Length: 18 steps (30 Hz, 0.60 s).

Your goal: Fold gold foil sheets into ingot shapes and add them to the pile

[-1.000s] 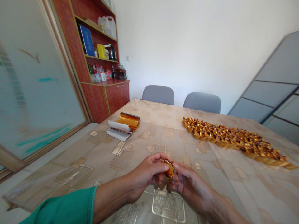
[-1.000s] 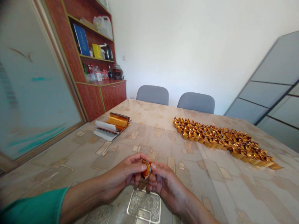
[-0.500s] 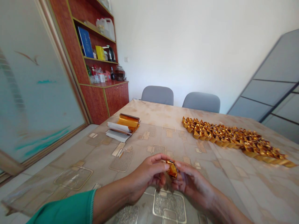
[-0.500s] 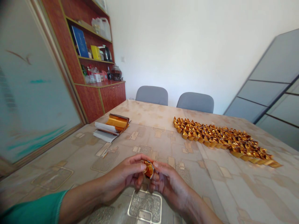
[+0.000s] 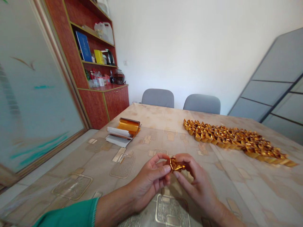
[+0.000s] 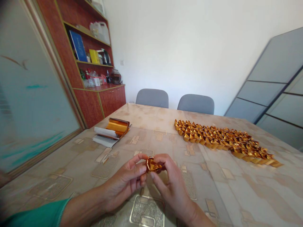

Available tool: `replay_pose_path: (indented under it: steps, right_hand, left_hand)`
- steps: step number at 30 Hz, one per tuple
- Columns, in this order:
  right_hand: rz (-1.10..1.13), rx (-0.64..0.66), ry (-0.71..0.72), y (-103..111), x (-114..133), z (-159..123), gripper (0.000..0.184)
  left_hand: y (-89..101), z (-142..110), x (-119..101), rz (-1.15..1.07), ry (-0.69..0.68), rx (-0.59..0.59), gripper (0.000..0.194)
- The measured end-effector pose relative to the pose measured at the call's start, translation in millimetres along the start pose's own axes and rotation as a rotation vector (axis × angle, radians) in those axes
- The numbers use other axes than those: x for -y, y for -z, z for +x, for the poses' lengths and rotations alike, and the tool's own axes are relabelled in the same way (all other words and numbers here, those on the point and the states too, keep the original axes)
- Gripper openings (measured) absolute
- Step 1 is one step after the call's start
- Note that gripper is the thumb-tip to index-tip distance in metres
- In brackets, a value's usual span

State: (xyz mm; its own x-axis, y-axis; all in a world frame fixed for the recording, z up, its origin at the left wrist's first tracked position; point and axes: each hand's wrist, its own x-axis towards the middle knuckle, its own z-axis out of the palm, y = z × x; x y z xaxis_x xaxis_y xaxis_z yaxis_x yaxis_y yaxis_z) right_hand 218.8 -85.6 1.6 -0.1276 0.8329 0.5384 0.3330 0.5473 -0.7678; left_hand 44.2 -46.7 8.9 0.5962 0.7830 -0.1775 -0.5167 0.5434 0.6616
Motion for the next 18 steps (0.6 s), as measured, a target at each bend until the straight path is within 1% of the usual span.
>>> replay_pose_path:
  steps: [3,6,8,11,15,18]
  right_hand:
    - [-0.097,0.017,0.069,2.1,0.5,0.0,0.029]
    - [-0.166,0.075,0.146,6.5,3.5,0.9,0.027]
    - [-0.212,0.102,0.167,8.5,5.4,2.1,0.025]
    - [-0.267,0.127,0.162,9.3,6.6,3.3,0.024]
    - [-0.281,0.141,0.124,7.8,5.7,2.1,0.023]
    - [-0.279,0.135,0.122,5.7,4.4,0.5,0.027]
  left_hand:
    - [-0.8,-1.3,1.1,0.001,0.012,0.047,0.046]
    - [-0.8,-1.5,1.9,-0.004,0.018,0.077,0.044]
    - [-0.1,-0.9,2.9,-0.017,0.010,0.090,0.042]
    - [2.0,0.5,5.1,-0.024,0.000,0.099,0.040]
    - [5.3,1.9,7.8,-0.014,0.007,0.085,0.040]
    - [6.7,3.2,9.3,-0.007,0.007,0.086,0.040]
